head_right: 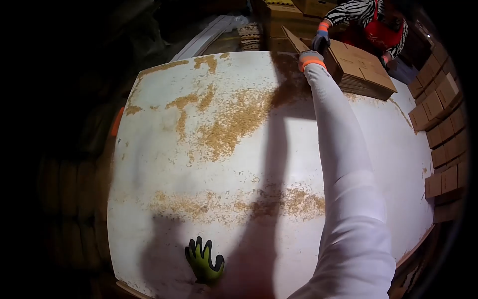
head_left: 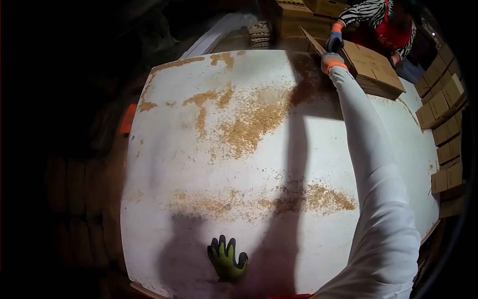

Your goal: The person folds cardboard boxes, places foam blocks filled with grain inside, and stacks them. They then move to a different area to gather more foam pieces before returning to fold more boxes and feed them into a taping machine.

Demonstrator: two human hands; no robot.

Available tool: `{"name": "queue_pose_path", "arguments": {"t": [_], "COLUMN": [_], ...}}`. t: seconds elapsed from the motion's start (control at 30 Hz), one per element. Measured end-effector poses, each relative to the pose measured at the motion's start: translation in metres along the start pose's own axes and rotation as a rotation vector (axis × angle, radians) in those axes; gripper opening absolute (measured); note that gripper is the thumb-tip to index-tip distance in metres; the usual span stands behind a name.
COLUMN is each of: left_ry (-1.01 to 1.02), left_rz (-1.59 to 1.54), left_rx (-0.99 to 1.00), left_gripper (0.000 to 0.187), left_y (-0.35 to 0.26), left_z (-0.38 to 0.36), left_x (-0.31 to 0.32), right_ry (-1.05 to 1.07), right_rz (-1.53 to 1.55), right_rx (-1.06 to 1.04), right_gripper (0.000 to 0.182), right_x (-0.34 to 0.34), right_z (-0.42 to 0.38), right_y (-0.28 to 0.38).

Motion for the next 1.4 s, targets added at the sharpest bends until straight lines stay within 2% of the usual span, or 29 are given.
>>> {"name": "queue_pose_path", "arguments": {"t": [0.07, 0.1, 0.13, 0.23, 0.37, 0.43, 0.47, 0.53, 0.57, 0.6, 0.63, 0.67, 0.7, 0.77, 0.8, 0.87, 0.97, 1.03, 1.07, 1.1, 1.13, 1.17, 1.2, 1.23, 1.27, 1.3, 1.33, 1.37, 1.4], "left_ry": [0.034, 0.059, 0.058, 0.016, -0.016, -0.174, -0.182, -0.180, -0.173, -0.166, -0.154, -0.141, -0.122, -0.133, -0.147, -0.179, -0.218, -0.244, -0.286, -0.086, -0.228, -0.192, -0.154, -0.169, -0.181, -0.187, -0.193, -0.197, -0.201], "left_rz": [0.014, -0.007, -0.008, -0.003, -0.107, -0.218, -0.251, -0.392, -0.403, -0.413, -0.410, -0.391, -0.352, -0.254, -0.208, -0.118, -0.036, 0.009, 0.059, 0.054, 0.108, 0.069, 0.036, 0.039, 0.044, 0.040, 0.045, 0.054, 0.063], "left_rx": [-0.020, -0.046, -0.047, -0.017, -0.036, 0.021, 0.019, 0.020, 0.057, 0.094, 0.107, 0.074, 0.004, -0.101, -0.149, -0.230, -0.309, -0.256, -0.149, -0.174, -0.135, -0.156, -0.186, -0.187, -0.193, -0.181, -0.160, -0.140, -0.125], "left_gripper": [0.058, 0.056, 0.056, 0.053, 0.060, 0.057, 0.057, 0.055, 0.054, 0.053, 0.052, 0.052, 0.052, 0.051, 0.051, 0.050, 0.049, 0.048, 0.048, 0.042, 0.043, 0.044, 0.044, 0.044, 0.043, 0.045, 0.046, 0.047, 0.047], "left_y": [0.003, 0.003, 0.005, 0.010, 0.013, 0.021, 0.028, 0.047, 0.058, 0.069, 0.086, 0.114, 0.148, 0.204, 0.230, 0.271, 0.302, 0.297, 0.280, 0.290, 0.282, 0.273, 0.267, 0.266, 0.266, 0.266, 0.265, 0.264, 0.260], "left_z": [0.003, 0.004, 0.002, -0.002, 0.001, 0.000, -0.002, 0.005, -0.008, -0.022, -0.038, -0.060, -0.086, -0.143, -0.161, -0.182, -0.201, -0.213, -0.204, -0.211, -0.216, -0.213, -0.212, -0.211, -0.213, -0.214, -0.216, -0.217, -0.213], "left_x": [-0.001, -0.003, -0.002, -0.003, -0.021, -0.038, -0.033, -0.038, -0.011, 0.017, 0.029, 0.019, 0.002, -0.034, -0.051, -0.077, -0.112, -0.140, -0.166, -0.144, -0.157, -0.170, -0.179, -0.180, -0.178, -0.175, -0.172, -0.170, -0.168], "right_ry": [-0.133, -0.154, -0.011, -0.122, -0.116, -0.076, -0.122, -0.044, 0.047, -0.061, -0.024, -0.002, 0.040, -0.063, -0.095, -0.180, -0.001, -0.092, -0.159, -0.065, -0.184, -0.095, -0.009, 0.014, -0.121, 0.006, -0.038, -0.092, -0.250], "right_rz": [0.144, 0.123, 0.093, 0.199, 0.363, 0.392, 0.506, 0.503, 0.459, 0.579, 0.541, 0.636, 0.606, 0.738, 0.751, 0.845, 0.927, 1.144, 1.242, 1.358, 1.425, 1.473, 1.736, 1.777, 1.836, 1.903, 1.897, 1.856, 1.875], "right_rx": [-0.073, -0.164, -0.184, -0.339, -0.517, -0.691, -0.773, -0.725, -0.830, -0.845, -0.928, -0.992, -1.163, -1.168, -1.314, -1.373, -1.268, -1.005, -0.868, -0.716, -0.527, -0.384, -0.293, -0.116, -0.034, 0.285, 0.442, 0.694, 0.763], "right_gripper": [0.033, 0.036, 0.037, 0.033, 0.028, 0.024, 0.028, 0.033, 0.033, 0.033, 0.028, 0.026, 0.024, 0.025, 0.032, 0.045, 0.053, 0.052, 0.051, 0.056, 0.060, 0.059, 0.056, 0.056, 0.055, 0.050, 0.048, 0.045, 0.044], "right_x": [0.052, 0.027, 0.011, -0.051, -0.136, -0.170, -0.184, -0.213, -0.248, -0.260, -0.292, -0.317, -0.339, -0.398, -0.423, -0.459, -0.478, -0.451, -0.436, -0.412, -0.361, -0.326, -0.289, -0.255, -0.233, -0.187, -0.161, -0.140, -0.127], "right_z": [0.008, -0.022, -0.050, -0.128, -0.238, -0.295, -0.323, -0.378, -0.415, -0.445, -0.486, -0.523, -0.564, -0.659, -0.694, -0.736, -0.707, -0.653, -0.622, -0.585, -0.549, -0.518, -0.495, -0.484, -0.487, -0.503, -0.529, -0.569, -0.611], "right_y": [0.061, 0.093, 0.122, 0.205, 0.325, 0.406, 0.453, 0.553, 0.593, 0.649, 0.689, 0.731, 0.775, 0.830, 0.854, 0.880, 0.849, 0.799, 0.758, 0.703, 0.660, 0.591, 0.521, 0.437, 0.345, 0.258, 0.170, 0.080, 0.000]}}
Point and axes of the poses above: each hand's wrist, its own z-axis towards the middle knuckle, its own x-axis out of the palm, y = z × x, the point moved 8 cm from there along z, towards the middle knuckle, and after that the axes turned 13 degrees about -y, right-handed, at the moved point
